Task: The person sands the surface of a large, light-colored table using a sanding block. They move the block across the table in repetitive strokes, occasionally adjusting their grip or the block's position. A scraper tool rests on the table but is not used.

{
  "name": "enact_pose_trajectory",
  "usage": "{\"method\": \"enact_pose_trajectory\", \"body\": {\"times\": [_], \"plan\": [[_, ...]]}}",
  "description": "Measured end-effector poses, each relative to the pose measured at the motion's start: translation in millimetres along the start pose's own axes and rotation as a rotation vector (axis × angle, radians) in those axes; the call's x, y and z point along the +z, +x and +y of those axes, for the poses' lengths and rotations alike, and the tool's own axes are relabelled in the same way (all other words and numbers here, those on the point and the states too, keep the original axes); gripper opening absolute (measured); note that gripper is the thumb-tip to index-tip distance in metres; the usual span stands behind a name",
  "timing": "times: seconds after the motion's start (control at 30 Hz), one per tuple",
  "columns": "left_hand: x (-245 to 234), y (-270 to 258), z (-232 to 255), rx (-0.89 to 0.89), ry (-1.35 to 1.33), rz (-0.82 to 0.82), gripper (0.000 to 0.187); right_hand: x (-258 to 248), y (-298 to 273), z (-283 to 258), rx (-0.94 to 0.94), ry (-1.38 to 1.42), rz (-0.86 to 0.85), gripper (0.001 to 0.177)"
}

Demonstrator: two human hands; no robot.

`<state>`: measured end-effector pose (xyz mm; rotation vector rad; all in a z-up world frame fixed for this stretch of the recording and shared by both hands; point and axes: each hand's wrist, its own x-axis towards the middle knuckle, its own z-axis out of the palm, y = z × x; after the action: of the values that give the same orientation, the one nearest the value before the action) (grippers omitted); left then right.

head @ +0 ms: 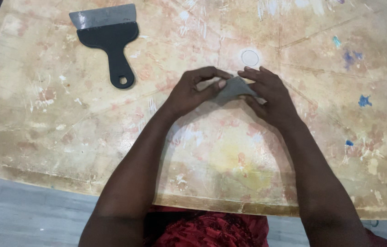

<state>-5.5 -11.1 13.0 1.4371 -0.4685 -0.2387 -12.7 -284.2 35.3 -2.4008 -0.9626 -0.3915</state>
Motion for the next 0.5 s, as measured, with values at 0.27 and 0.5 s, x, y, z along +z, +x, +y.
{"method": "enact_pose_trajectory", "body": {"times": [0.27, 0.5], "plan": [[-16.4, 4.2, -8.8, 0.259, 0.834, 0.562, 0.009, -36.4, -37.7, 84.0, 0.383, -0.013, 0.593, 0.02], [-19.4, 7.1, -21.0, 0.286, 0.984, 0.558, 0.01, -19.9, -29.8, 63.8, 0.498, -0.364, 0.081, 0.039]]}}
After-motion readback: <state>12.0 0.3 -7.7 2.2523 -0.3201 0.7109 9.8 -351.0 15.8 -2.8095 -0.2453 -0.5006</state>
